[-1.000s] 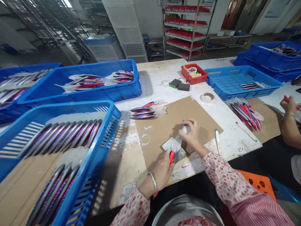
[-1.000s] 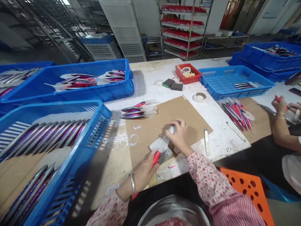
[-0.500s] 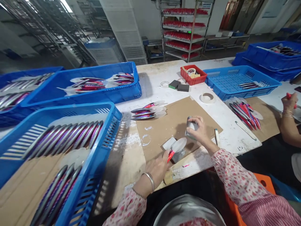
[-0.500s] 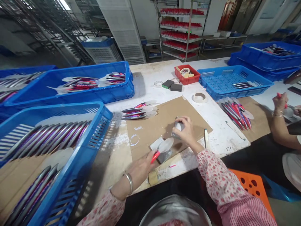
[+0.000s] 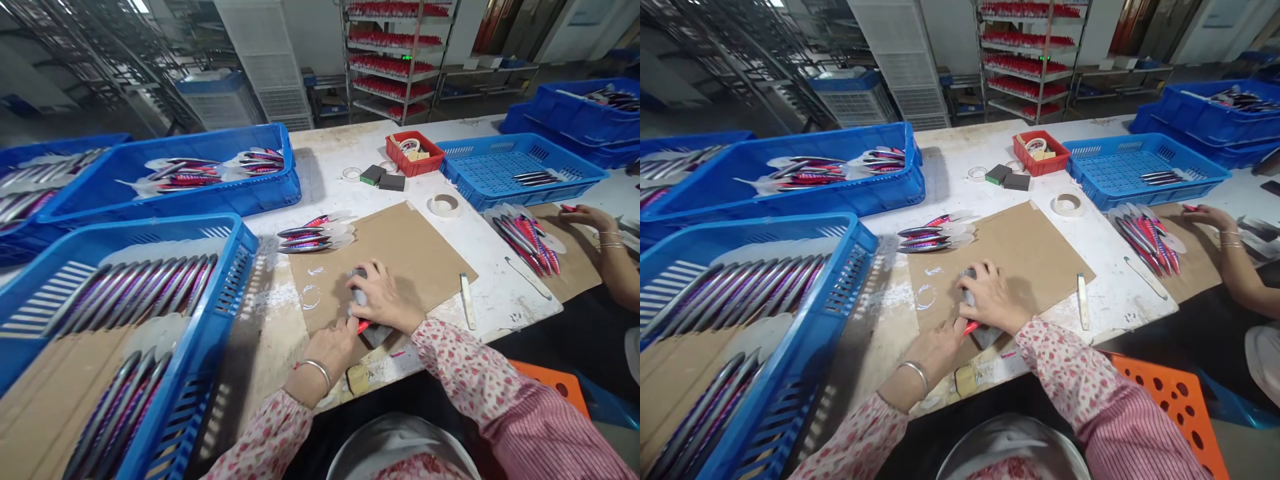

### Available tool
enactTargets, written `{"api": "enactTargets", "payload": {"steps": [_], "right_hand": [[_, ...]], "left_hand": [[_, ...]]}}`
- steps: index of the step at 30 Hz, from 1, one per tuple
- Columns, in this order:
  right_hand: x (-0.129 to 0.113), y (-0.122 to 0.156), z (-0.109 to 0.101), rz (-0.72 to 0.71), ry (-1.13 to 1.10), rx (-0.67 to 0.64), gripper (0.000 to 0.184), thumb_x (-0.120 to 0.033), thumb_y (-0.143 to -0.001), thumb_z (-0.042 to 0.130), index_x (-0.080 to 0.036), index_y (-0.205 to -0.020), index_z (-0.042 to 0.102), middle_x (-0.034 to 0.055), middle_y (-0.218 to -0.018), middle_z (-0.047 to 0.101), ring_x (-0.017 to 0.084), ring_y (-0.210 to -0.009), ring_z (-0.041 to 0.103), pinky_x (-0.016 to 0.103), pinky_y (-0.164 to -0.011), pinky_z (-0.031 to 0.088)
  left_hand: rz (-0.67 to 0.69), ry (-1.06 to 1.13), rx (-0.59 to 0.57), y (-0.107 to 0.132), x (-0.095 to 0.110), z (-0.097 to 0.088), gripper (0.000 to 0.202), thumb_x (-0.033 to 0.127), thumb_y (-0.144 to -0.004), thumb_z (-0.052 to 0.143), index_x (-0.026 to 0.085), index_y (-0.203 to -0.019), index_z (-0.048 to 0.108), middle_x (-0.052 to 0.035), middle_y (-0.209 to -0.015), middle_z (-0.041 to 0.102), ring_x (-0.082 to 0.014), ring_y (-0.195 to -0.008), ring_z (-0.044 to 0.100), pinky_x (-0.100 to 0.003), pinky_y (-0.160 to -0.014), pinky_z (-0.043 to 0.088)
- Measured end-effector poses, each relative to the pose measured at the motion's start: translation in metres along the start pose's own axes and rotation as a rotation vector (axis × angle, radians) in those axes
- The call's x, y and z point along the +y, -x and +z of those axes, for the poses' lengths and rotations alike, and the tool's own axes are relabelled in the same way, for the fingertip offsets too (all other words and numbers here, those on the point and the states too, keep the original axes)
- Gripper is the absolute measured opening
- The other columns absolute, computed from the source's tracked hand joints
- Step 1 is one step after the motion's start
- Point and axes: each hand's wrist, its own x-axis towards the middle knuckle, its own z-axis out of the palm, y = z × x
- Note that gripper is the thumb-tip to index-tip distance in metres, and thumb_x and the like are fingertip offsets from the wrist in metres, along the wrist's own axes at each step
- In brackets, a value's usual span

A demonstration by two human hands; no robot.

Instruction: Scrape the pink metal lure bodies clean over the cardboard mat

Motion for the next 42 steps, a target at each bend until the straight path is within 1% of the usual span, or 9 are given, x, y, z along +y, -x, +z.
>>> {"api": "enactTargets", "payload": {"steps": [5, 11, 16, 21, 27, 32, 35, 38, 42], "right_hand": [[0.013, 0.002, -0.017, -0.031, 0.013, -0.146, 0.027, -0.028, -0.075, 0.070, -0.027, -0.102, 0.066, 0.0063, -0.116, 0.054, 0.026, -0.111, 0.043, 0.042, -0.094, 0.043], [0.002, 0.003, -0.006, 0.006, 0.041, -0.006, 0.033, -0.029, -0.073, 0.073, -0.026, -0.105, 0.066, 0.0085, -0.127, 0.050, 0.031, -0.121, 0.037, 0.048, -0.100, 0.039], [0.007, 0.004, -0.018, 0.018, 0.048, -0.141, 0.028, -0.027, -0.074, 0.070, -0.027, -0.102, 0.067, 0.0067, -0.120, 0.055, 0.028, -0.111, 0.044, 0.043, -0.091, 0.045], [0.001, 0.003, -0.004, 0.048, 0.040, 0.040, 0.033, -0.027, -0.071, 0.071, -0.025, -0.103, 0.067, 0.0100, -0.125, 0.052, 0.032, -0.120, 0.040, 0.049, -0.100, 0.040], [0.021, 0.014, -0.020, 0.070, 0.011, -0.009, 0.026, -0.025, -0.073, 0.070, -0.026, -0.100, 0.067, 0.0073, -0.119, 0.055, 0.028, -0.114, 0.046, 0.044, -0.096, 0.044], [0.001, 0.005, 0.000, 0.078, 0.004, 0.069, 0.033, -0.028, -0.069, 0.073, -0.026, -0.102, 0.068, 0.0090, -0.123, 0.053, 0.031, -0.118, 0.042, 0.047, -0.099, 0.041], [0.015, 0.011, -0.006, 0.060, -0.055, 0.010, 0.032, -0.027, -0.073, 0.070, -0.027, -0.105, 0.067, 0.0071, -0.123, 0.053, 0.028, -0.118, 0.044, 0.044, -0.099, 0.042], [0.031, 0.018, -0.016, 0.157, -0.039, 0.027, 0.029, -0.023, -0.071, 0.070, -0.025, -0.100, 0.068, 0.0071, -0.116, 0.056, 0.027, -0.111, 0.048, 0.043, -0.096, 0.044], [0.011, 0.009, -0.002, 0.119, 0.006, 0.065, 0.033, -0.028, -0.069, 0.074, -0.026, -0.101, 0.068, 0.0083, -0.119, 0.054, 0.029, -0.115, 0.044, 0.045, -0.097, 0.042]], "left_hand": [[0.013, 0.041, 0.009, 0.000, 0.002, -0.001, 0.039, 0.002, -0.088, 0.029, 0.013, -0.114, 0.057, -0.0160, -0.098, 0.065, -0.0284, -0.088, 0.069, -0.038, -0.071, 0.056], [-0.009, 0.068, -0.007, -0.001, 0.002, -0.002, 0.037, 0.002, -0.089, 0.030, 0.012, -0.112, 0.057, -0.0155, -0.095, 0.065, -0.0271, -0.086, 0.069, -0.036, -0.071, 0.056], [0.014, 0.093, 0.031, 0.001, 0.003, 0.001, 0.033, 0.003, -0.088, 0.033, 0.012, -0.110, 0.055, -0.0157, -0.096, 0.064, -0.0256, -0.085, 0.068, -0.035, -0.071, 0.056], [-0.005, 0.079, 0.008, 0.001, 0.003, -0.001, 0.029, 0.007, -0.090, 0.034, 0.012, -0.111, 0.054, -0.0150, -0.094, 0.064, -0.0232, -0.082, 0.069, -0.033, -0.070, 0.056], [0.020, 0.052, 0.018, 0.002, 0.004, -0.002, 0.034, 0.001, -0.087, 0.031, 0.013, -0.110, 0.054, -0.0145, -0.096, 0.064, -0.0239, -0.085, 0.069, -0.033, -0.070, 0.056], [0.002, 0.015, -0.016, 0.003, 0.005, -0.006, 0.037, 0.000, -0.090, 0.025, 0.012, -0.113, 0.052, -0.0139, -0.098, 0.065, -0.0237, -0.084, 0.070, -0.034, -0.070, 0.056], [0.004, 0.033, -0.020, 0.003, 0.005, -0.005, 0.034, 0.002, -0.090, 0.027, 0.012, -0.110, 0.053, -0.0140, -0.096, 0.065, -0.0250, -0.085, 0.070, -0.035, -0.070, 0.057], [0.017, 0.052, 0.007, 0.002, 0.005, -0.004, 0.032, 0.002, -0.089, 0.029, 0.012, -0.106, 0.054, -0.0150, -0.094, 0.065, -0.0259, -0.087, 0.069, -0.036, -0.071, 0.057], [-0.007, 0.042, -0.001, 0.002, 0.005, -0.003, 0.035, 0.001, -0.090, 0.027, 0.012, -0.109, 0.055, -0.0152, -0.096, 0.065, -0.0250, -0.087, 0.069, -0.034, -0.071, 0.056]]}}
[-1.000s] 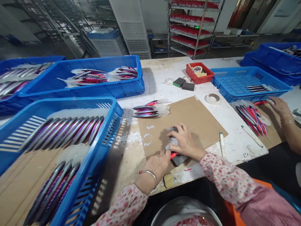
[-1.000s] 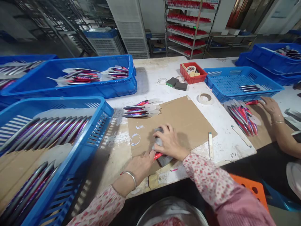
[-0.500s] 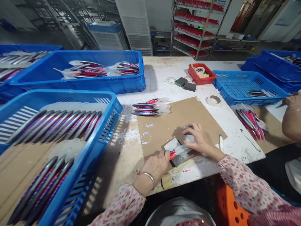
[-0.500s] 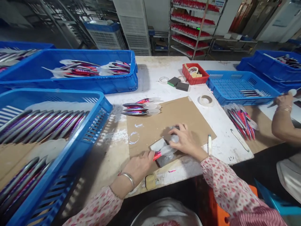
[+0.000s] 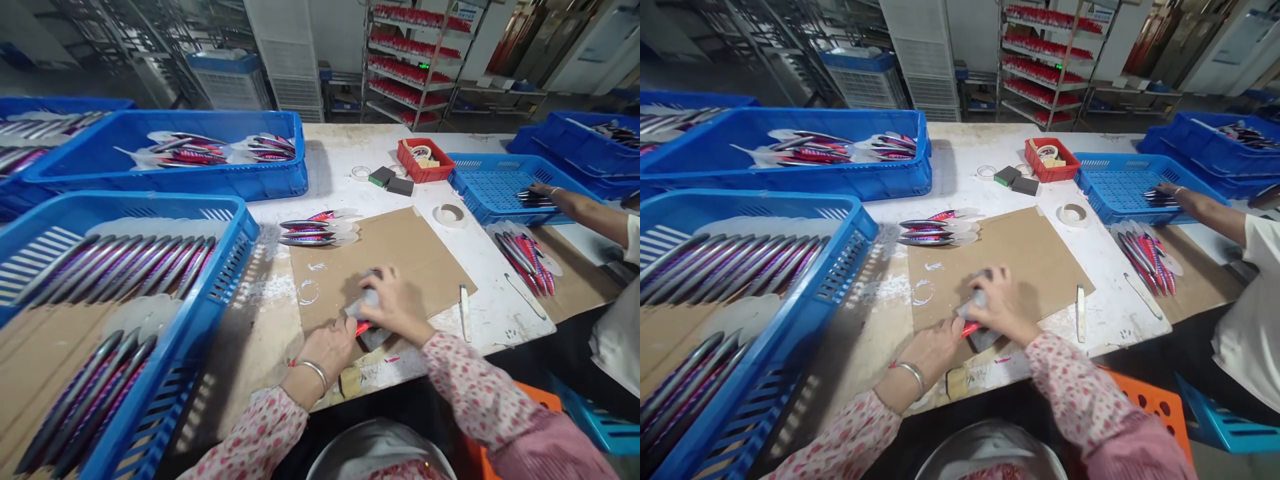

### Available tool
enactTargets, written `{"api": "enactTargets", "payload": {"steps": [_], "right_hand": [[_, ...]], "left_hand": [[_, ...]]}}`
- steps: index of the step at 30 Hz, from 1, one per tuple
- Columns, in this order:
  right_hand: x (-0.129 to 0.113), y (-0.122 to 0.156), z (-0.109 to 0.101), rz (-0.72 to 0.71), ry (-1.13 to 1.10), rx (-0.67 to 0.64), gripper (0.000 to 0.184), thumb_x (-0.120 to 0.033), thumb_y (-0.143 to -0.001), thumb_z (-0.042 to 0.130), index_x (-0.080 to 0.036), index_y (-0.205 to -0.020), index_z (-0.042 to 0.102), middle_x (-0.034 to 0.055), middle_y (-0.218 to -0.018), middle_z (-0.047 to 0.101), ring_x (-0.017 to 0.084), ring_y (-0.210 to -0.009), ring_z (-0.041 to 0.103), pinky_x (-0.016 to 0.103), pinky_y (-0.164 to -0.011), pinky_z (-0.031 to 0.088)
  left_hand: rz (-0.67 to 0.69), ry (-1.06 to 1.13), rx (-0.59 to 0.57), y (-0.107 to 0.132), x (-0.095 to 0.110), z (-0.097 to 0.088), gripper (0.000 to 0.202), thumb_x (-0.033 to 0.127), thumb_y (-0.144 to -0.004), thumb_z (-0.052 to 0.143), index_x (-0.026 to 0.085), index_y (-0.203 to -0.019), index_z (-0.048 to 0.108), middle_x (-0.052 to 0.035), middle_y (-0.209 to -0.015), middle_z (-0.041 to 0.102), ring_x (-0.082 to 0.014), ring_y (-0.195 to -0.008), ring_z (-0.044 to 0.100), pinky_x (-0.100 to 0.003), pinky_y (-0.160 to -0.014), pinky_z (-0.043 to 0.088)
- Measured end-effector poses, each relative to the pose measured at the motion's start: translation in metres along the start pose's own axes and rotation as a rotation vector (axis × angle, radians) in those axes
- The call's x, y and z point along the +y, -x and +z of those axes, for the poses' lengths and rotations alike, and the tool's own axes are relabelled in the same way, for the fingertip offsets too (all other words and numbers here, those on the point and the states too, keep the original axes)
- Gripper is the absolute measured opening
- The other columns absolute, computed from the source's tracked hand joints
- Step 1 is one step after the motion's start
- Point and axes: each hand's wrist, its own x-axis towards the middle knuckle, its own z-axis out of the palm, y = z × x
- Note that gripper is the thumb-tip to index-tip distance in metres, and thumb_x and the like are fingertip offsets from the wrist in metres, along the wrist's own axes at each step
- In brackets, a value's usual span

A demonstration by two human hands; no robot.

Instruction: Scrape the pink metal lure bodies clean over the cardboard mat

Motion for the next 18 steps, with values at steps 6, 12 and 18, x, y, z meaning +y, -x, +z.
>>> {"api": "enactTargets", "payload": {"steps": [6, 12, 18], "right_hand": [[0.018, 0.000, -0.014, 0.022, -0.050, -0.143, 0.031, -0.026, -0.074, 0.069, -0.026, -0.104, 0.066, 0.0060, -0.116, 0.055, 0.026, -0.112, 0.048, 0.041, -0.095, 0.044], [-0.001, 0.000, 0.001, 0.016, 0.017, -0.008, 0.034, -0.029, -0.069, 0.073, -0.027, -0.102, 0.067, 0.0088, -0.119, 0.054, 0.031, -0.116, 0.042, 0.046, -0.097, 0.042], [0.023, 0.009, -0.019, 0.023, -0.052, -0.076, 0.030, -0.025, -0.073, 0.069, -0.026, -0.103, 0.066, 0.0062, -0.118, 0.054, 0.026, -0.112, 0.047, 0.042, -0.096, 0.043]], "left_hand": [[0.006, -0.007, 0.022, 0.000, -0.001, 0.005, 0.036, 0.001, -0.088, 0.029, 0.013, -0.110, 0.055, -0.0145, -0.098, 0.064, -0.0265, -0.090, 0.068, -0.036, -0.070, 0.056], [0.006, -0.012, 0.034, -0.002, -0.002, 0.009, 0.039, 0.000, -0.087, 0.028, 0.011, -0.114, 0.055, -0.0161, -0.099, 0.065, -0.0259, -0.088, 0.068, -0.037, -0.072, 0.057], [0.019, -0.018, 0.012, -0.001, -0.001, 0.008, 0.038, -0.001, -0.087, 0.029, 0.012, -0.110, 0.056, -0.0152, -0.098, 0.065, -0.0247, -0.090, 0.068, -0.035, -0.073, 0.057]]}}
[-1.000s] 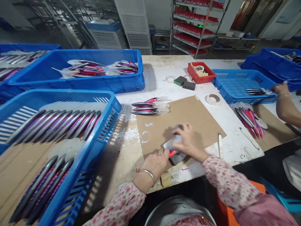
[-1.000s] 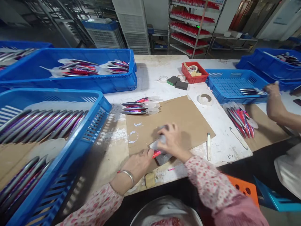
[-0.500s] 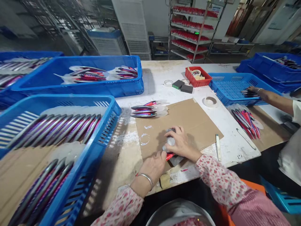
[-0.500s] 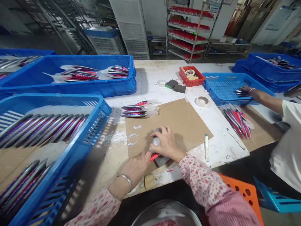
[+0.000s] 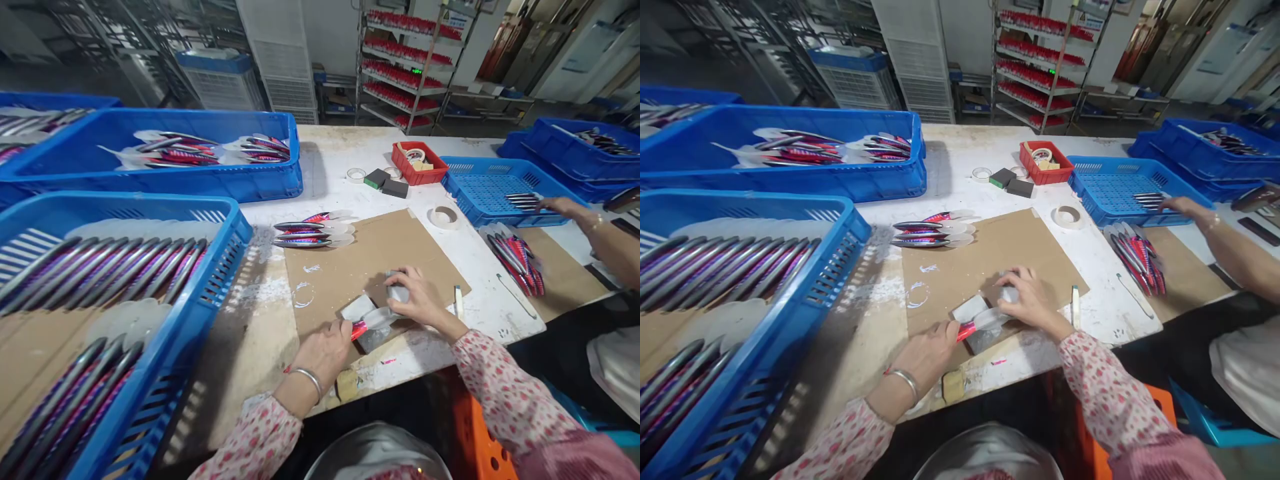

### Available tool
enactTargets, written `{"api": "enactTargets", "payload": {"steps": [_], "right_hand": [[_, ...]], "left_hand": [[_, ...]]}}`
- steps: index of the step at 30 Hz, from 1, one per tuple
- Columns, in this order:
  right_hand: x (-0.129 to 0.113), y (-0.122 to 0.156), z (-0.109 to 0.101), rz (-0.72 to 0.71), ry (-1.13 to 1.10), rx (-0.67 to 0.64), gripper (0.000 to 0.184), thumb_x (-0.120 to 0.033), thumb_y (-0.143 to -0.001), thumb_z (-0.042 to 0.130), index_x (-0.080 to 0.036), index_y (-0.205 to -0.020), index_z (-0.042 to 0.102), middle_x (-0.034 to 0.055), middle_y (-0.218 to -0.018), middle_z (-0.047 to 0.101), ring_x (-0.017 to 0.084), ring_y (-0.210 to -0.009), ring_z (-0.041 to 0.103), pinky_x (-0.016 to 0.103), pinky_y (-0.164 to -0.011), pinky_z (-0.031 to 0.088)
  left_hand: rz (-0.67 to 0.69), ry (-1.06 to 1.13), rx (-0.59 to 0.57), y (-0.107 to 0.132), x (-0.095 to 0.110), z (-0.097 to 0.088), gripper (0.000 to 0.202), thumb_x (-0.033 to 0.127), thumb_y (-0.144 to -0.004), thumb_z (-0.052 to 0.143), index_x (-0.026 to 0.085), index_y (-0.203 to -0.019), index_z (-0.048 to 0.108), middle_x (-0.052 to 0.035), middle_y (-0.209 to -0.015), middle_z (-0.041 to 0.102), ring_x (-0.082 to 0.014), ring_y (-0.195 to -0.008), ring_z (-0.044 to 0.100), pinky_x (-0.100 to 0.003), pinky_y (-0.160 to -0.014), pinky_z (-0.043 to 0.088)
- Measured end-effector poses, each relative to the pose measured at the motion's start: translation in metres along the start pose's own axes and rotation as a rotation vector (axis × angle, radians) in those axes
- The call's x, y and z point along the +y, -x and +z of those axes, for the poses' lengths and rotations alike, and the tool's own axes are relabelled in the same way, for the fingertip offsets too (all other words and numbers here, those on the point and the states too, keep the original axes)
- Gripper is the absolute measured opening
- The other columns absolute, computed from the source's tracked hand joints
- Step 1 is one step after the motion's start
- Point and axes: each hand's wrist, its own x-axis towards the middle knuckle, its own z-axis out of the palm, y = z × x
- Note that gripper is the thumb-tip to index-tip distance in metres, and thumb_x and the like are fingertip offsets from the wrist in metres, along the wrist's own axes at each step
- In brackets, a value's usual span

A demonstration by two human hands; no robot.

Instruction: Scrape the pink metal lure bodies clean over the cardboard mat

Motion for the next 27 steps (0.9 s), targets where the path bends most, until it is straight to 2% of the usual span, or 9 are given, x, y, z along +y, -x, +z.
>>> {"api": "enactTargets", "payload": {"steps": [2, 6, 8, 11, 14, 16, 20, 24, 27], "right_hand": [[-0.001, -0.001, -0.001, 0.011, 0.021, 0.001, 0.030, -0.025, -0.072, 0.070, -0.026, -0.102, 0.066, 0.0062, -0.117, 0.055, 0.026, -0.112, 0.047, 0.042, -0.095, 0.043], [-0.033, -0.015, 0.025, -0.077, 0.031, -0.024, 0.033, -0.030, -0.070, 0.074, -0.027, -0.102, 0.066, 0.0062, -0.119, 0.054, 0.027, -0.113, 0.044, 0.042, -0.095, 0.042], [-0.033, -0.017, 0.030, -0.104, 0.011, 0.001, 0.034, -0.030, -0.072, 0.072, -0.028, -0.105, 0.066, 0.0059, -0.121, 0.053, 0.026, -0.114, 0.044, 0.041, -0.096, 0.042], [0.009, -0.007, 0.009, -0.009, 0.046, 0.106, 0.032, -0.029, -0.072, 0.070, -0.028, -0.104, 0.067, 0.0061, -0.118, 0.055, 0.026, -0.112, 0.047, 0.043, -0.097, 0.042], [0.059, 0.005, -0.021, 0.184, 0.050, 0.336, 0.027, -0.031, -0.069, 0.068, -0.024, -0.095, 0.068, 0.0076, -0.108, 0.056, 0.029, -0.108, 0.051, 0.048, -0.098, 0.040], [0.071, 0.006, -0.026, 0.221, -0.035, 0.448, 0.028, -0.033, -0.069, 0.066, -0.023, -0.095, 0.067, 0.0077, -0.108, 0.055, 0.028, -0.108, 0.052, 0.048, -0.099, 0.041], [0.028, -0.003, 0.008, 0.207, -0.048, 0.458, 0.030, -0.035, -0.069, 0.068, -0.023, -0.097, 0.067, 0.0083, -0.111, 0.055, 0.028, -0.110, 0.051, 0.047, -0.098, 0.042], [-0.028, -0.003, 0.047, 0.181, -0.011, 0.378, 0.034, -0.039, -0.071, 0.072, -0.025, -0.103, 0.067, 0.0083, -0.117, 0.052, 0.029, -0.112, 0.048, 0.046, -0.098, 0.042], [-0.028, -0.006, 0.047, 0.135, -0.008, 0.351, 0.033, -0.036, -0.072, 0.071, -0.028, -0.104, 0.067, 0.0068, -0.121, 0.051, 0.028, -0.113, 0.047, 0.044, -0.098, 0.042]], "left_hand": [[0.004, -0.003, 0.001, -0.001, 0.000, -0.001, 0.038, -0.001, -0.087, 0.028, 0.012, -0.110, 0.055, -0.0157, -0.099, 0.065, -0.0255, -0.091, 0.068, -0.036, -0.073, 0.057], [-0.025, 0.015, -0.014, -0.001, -0.001, -0.002, 0.039, 0.001, -0.089, 0.025, 0.011, -0.114, 0.053, -0.0174, -0.102, 0.064, -0.0272, -0.089, 0.069, -0.038, -0.072, 0.057], [-0.024, 0.028, -0.022, 0.000, -0.001, -0.003, 0.038, 0.001, -0.089, 0.025, 0.012, -0.112, 0.053, -0.0169, -0.102, 0.064, -0.0272, -0.090, 0.069, -0.038, -0.073, 0.056], [-0.025, 0.050, -0.034, 0.001, -0.001, -0.007, 0.034, 0.002, -0.088, 0.029, 0.013, -0.112, 0.051, -0.0155, -0.101, 0.064, -0.0263, -0.092, 0.068, -0.037, -0.075, 0.055], [-0.058, 0.102, -0.062, 0.000, 0.001, -0.009, 0.032, 0.002, -0.087, 0.033, 0.014, -0.114, 0.048, -0.0147, -0.102, 0.064, -0.0252, -0.091, 0.069, -0.036, -0.076, 0.054], [-0.082, 0.153, -0.074, -0.002, 0.004, -0.009, 0.028, 0.008, -0.091, 0.033, 0.014, -0.115, 0.047, -0.0150, -0.103, 0.064, -0.0264, -0.091, 0.069, -0.036, -0.075, 0.054], [-0.137, 0.271, -0.080, -0.003, 0.009, -0.007, 0.025, 0.024, -0.098, 0.033, 0.015, -0.116, 0.046, -0.0141, -0.104, 0.064, -0.0260, -0.087, 0.070, -0.035, -0.072, 0.053], [-0.177, 0.333, -0.133, -0.004, 0.014, -0.009, 0.025, 0.024, -0.097, 0.036, 0.014, -0.118, 0.045, -0.0133, -0.101, 0.066, -0.0255, -0.087, 0.070, -0.035, -0.072, 0.052], [-0.189, 0.330, -0.149, -0.004, 0.017, -0.012, 0.027, 0.024, -0.098, 0.034, 0.015, -0.121, 0.044, -0.0132, -0.105, 0.065, -0.0233, -0.091, 0.069, -0.032, -0.075, 0.052]]}}
